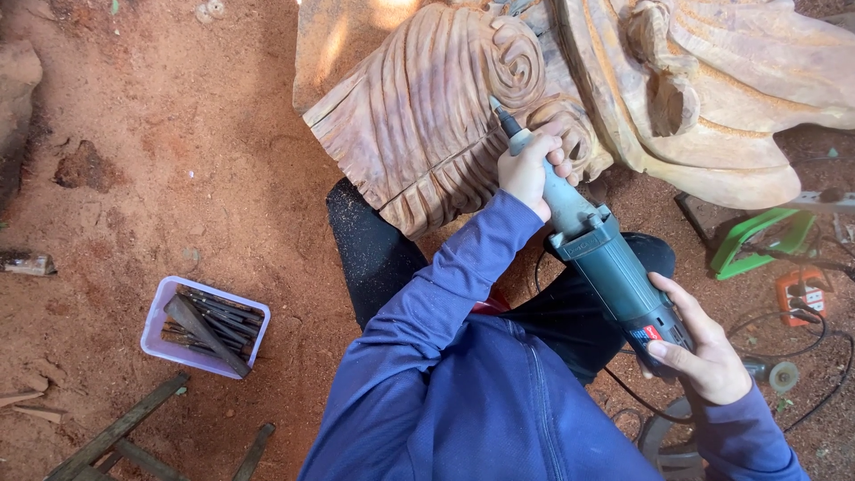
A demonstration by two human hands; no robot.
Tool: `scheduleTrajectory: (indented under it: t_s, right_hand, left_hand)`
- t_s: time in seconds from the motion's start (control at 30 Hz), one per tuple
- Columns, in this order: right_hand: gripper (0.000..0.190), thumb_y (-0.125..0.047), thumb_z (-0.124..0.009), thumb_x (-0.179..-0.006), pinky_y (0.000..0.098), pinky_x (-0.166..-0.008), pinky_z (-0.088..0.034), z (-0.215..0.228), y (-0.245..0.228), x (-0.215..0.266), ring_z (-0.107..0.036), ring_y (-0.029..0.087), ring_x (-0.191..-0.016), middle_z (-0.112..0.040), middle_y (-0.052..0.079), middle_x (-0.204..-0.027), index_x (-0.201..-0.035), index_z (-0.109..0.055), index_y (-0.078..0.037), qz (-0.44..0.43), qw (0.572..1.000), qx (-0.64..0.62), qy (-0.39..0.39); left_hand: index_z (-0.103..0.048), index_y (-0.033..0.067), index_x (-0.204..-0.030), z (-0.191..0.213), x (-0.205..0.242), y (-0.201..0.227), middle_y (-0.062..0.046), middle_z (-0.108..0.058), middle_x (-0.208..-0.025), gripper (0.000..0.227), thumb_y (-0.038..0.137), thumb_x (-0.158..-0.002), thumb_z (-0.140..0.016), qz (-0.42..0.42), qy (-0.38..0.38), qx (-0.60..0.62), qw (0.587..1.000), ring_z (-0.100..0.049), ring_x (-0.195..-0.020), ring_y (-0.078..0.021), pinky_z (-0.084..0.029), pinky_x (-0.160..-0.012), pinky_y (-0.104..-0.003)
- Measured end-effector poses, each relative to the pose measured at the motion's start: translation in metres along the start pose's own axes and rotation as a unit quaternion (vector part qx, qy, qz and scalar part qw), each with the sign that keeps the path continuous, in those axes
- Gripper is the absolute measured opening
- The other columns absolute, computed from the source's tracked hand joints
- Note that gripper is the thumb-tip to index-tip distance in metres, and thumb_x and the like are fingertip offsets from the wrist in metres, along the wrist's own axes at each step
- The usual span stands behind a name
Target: Using a handheld rotary power tool to sand and refine the intricate details of a large wooden sculpture
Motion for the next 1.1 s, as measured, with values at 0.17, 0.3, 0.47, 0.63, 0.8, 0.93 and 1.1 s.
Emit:
scheduleTrajectory:
  t_s: [0.17,0.3,0.47,0.63,0.8,0.93,1.1]
  right_hand:
    - [0.096,-0.007,-0.07,-0.072,0.0387,-0.035,-0.055,0.002,0.001,0.001,-0.066,0.033,-0.042,-0.06,0.023,-0.086,-0.161,-0.035,-0.015,-0.022,1.0,0.013,0.012]
    - [0.096,-0.004,-0.07,-0.071,0.039,-0.037,-0.057,0.005,0.007,0.0,-0.065,0.032,-0.043,-0.057,0.022,-0.1,-0.161,-0.036,-0.011,-0.019,1.0,0.012,0.017]
    - [0.094,-0.006,-0.07,-0.073,0.0378,-0.037,-0.055,0.003,0.006,0.001,-0.064,0.031,-0.042,-0.058,0.024,-0.087,-0.161,-0.035,-0.011,-0.011,1.0,-0.008,0.009]
    - [0.096,-0.003,-0.07,-0.071,0.0418,-0.038,-0.054,0.008,0.01,0.001,-0.065,0.036,-0.046,-0.053,0.021,-0.106,-0.161,-0.038,-0.013,-0.057,0.997,0.039,0.04]
    - [0.096,-0.002,-0.07,-0.069,0.0416,-0.041,-0.058,0.008,0.009,0.003,-0.062,0.032,-0.052,-0.051,0.017,-0.119,-0.159,-0.04,-0.01,-0.049,0.996,0.053,0.049]
    - [0.097,-0.006,-0.071,-0.069,0.0406,-0.039,-0.055,0.01,0.014,0.003,-0.063,0.033,-0.048,-0.055,0.019,-0.104,-0.16,-0.04,-0.01,-0.049,0.997,0.038,0.052]
    - [0.095,-0.016,-0.073,-0.067,0.0339,-0.103,-0.04,0.023,0.026,0.002,-0.053,0.021,-0.116,-0.052,0.011,-0.146,-0.158,-0.043,-0.01,-0.011,0.984,0.172,0.048]
  left_hand:
    - [-0.054,0.0014,-0.091,0.0,0.001,0.0,-0.004,-0.045,-0.054,0.019,0.003,-0.074,-0.062,0.002,-0.004,0.0,1.0,-0.043,-0.041,-0.0153,-0.04,-0.039,-0.036]
    - [-0.065,-0.0082,-0.118,0.004,-0.004,-0.004,-0.003,-0.046,-0.056,0.044,0.005,-0.076,-0.064,0.005,-0.005,-0.004,1.0,-0.044,-0.042,-0.0147,-0.043,-0.038,-0.035]
    - [-0.067,-0.006,-0.114,0.005,-0.005,-0.006,-0.003,-0.045,-0.056,0.039,0.004,-0.076,-0.063,0.012,-0.001,0.005,1.0,-0.043,-0.041,-0.0153,-0.041,-0.039,-0.036]
    - [-0.064,-0.0074,-0.118,0.006,-0.003,-0.006,-0.003,-0.045,-0.056,0.044,0.004,-0.076,-0.062,0.01,-0.011,-0.002,1.0,-0.044,-0.043,-0.0155,-0.042,-0.04,-0.036]
    - [-0.064,-0.0065,-0.118,0.005,-0.001,-0.007,-0.002,-0.043,-0.057,0.044,0.004,-0.075,-0.062,0.021,-0.013,0.011,1.0,-0.042,-0.044,-0.0151,-0.041,-0.042,-0.036]
    - [-0.065,-0.0045,-0.116,0.007,-0.004,-0.01,-0.003,-0.044,-0.057,0.041,0.005,-0.077,-0.063,0.025,-0.003,0.011,1.0,-0.042,-0.043,-0.0156,-0.04,-0.041,-0.035]
    - [-0.064,-0.0022,-0.117,0.008,-0.002,-0.01,-0.002,-0.044,-0.057,0.038,0.006,-0.08,-0.062,0.034,-0.008,0.009,0.999,-0.044,-0.044,-0.0146,-0.039,-0.043,-0.034]
Point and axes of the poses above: each hand's wrist, its own x-axis away from the middle knuckle, its own z-axis out of the back of the hand, y = z × x, the point moved 4 cm from there along -x, towards the middle knuckle
